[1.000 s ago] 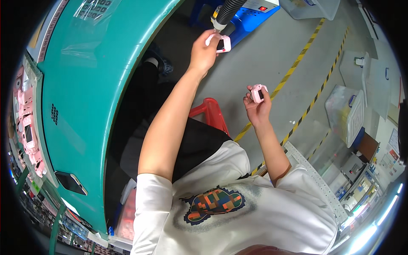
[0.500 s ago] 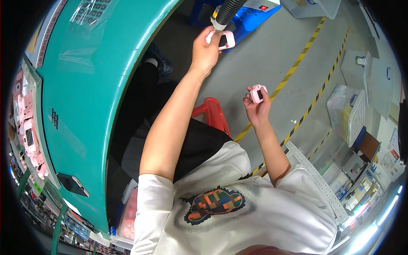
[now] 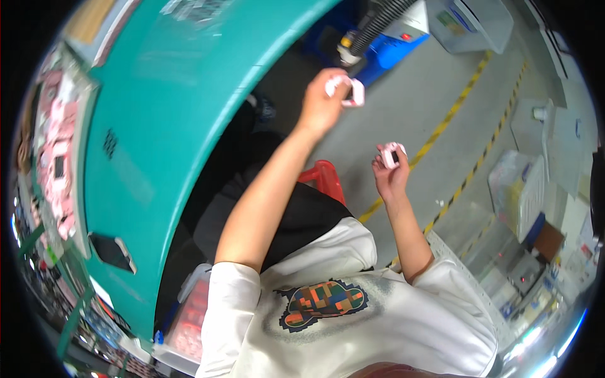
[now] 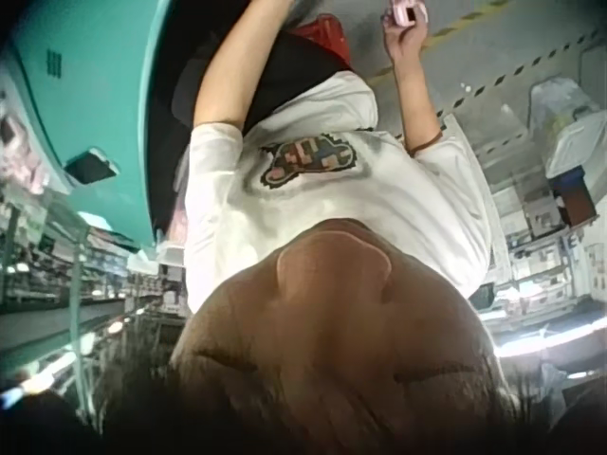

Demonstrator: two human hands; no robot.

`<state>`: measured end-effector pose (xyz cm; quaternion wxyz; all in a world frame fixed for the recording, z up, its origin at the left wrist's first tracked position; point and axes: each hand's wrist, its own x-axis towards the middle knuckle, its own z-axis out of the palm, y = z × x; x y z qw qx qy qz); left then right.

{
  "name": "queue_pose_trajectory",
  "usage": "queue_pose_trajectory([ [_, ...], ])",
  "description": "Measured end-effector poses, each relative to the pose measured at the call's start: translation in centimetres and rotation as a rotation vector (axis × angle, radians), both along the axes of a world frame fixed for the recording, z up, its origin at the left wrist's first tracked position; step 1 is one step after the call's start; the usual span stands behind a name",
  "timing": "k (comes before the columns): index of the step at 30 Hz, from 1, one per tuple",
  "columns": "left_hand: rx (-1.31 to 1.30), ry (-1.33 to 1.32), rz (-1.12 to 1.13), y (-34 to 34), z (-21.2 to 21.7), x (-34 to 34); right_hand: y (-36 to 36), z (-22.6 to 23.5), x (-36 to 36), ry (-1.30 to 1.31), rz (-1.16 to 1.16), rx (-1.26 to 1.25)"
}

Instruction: Assembling and packing small pink toy cameras into trays on a production line.

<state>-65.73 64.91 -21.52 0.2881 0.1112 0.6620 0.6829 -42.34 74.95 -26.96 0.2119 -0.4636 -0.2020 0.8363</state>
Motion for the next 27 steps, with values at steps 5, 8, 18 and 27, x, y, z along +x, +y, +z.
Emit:
queue_pose_trajectory([
  [5, 0.009, 0.075, -0.059, -4.9, 1.6, 3.0, -0.3, 0.2, -0.7, 0.050, 0.081, -0.020],
  [8, 0.007, -0.026, -0.049, -6.3, 2.6, 3.2, -0.8, 0.3, -1.5, 0.065, 0.139, 0.010],
  [18, -0.035, -0.196, 0.052, 2.8, -1.8, 0.4, -1.4, 2.1, 1.9, 0.060, 0.098, 0.094],
  [27, 0.068, -0.265, 0.078, 4.4, -1.4, -0.3, -0.8, 2.7, 4.0, -0.006, 0.058, 0.096],
])
